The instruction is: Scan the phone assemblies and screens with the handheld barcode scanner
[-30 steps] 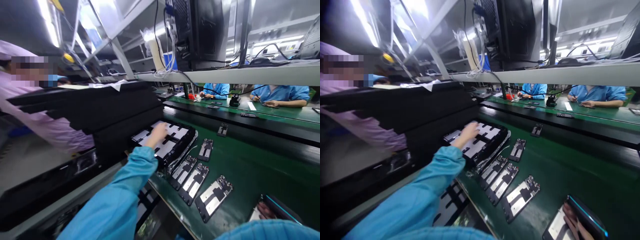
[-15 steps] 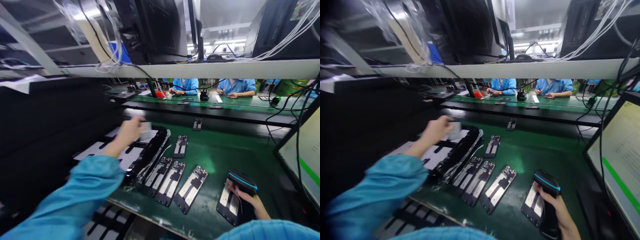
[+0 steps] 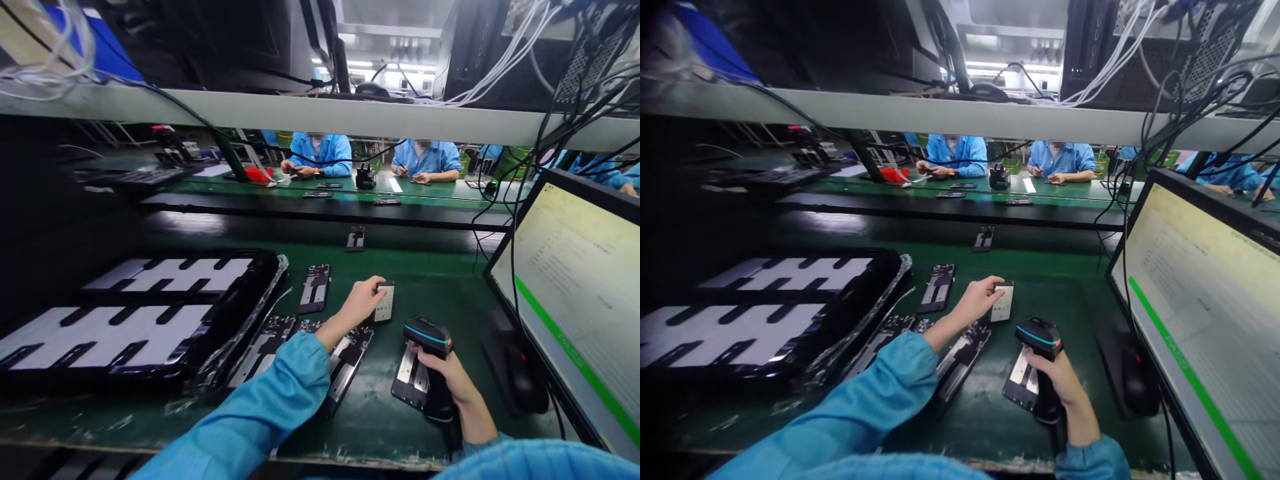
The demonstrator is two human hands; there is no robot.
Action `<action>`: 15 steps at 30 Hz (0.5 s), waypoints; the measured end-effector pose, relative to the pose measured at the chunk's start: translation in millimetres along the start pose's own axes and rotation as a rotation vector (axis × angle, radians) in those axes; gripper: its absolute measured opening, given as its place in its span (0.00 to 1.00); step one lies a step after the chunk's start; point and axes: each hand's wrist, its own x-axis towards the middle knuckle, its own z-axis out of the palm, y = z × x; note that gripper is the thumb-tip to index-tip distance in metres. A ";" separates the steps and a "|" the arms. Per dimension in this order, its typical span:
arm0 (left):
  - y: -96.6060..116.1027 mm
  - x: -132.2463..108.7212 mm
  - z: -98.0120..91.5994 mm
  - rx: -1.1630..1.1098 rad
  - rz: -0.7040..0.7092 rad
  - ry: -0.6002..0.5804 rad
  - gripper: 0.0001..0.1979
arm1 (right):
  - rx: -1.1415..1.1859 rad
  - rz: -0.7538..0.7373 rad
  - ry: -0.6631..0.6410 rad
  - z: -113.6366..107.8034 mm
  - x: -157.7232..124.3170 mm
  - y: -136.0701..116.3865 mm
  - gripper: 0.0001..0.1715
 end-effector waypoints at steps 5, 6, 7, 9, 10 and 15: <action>6.5 -13.7 19.8 -0.222 -0.040 -0.161 0.16 | 0.111 -0.017 0.001 -11.9 14.2 -4.3 0.20; 10.2 -22.0 28.8 -0.316 -0.056 -0.253 0.16 | 0.143 -0.028 0.016 -15.6 17.8 -6.6 0.20; 14.6 -31.3 38.6 -0.399 -0.073 -0.338 0.16 | 0.169 -0.035 0.032 -19.4 21.0 -9.1 0.20; 24.0 -49.6 57.9 -0.467 -0.075 -0.432 0.15 | 0.196 -0.029 0.051 -25.8 26.6 -13.2 0.21; 28.4 -57.1 65.7 -0.460 -0.051 -0.434 0.14 | 0.203 -0.022 0.053 -27.9 29.1 -14.6 0.21; 37.6 -71.8 75.7 -0.277 0.175 -0.381 0.13 | 0.235 -0.011 0.044 -31.6 37.6 -15.2 0.25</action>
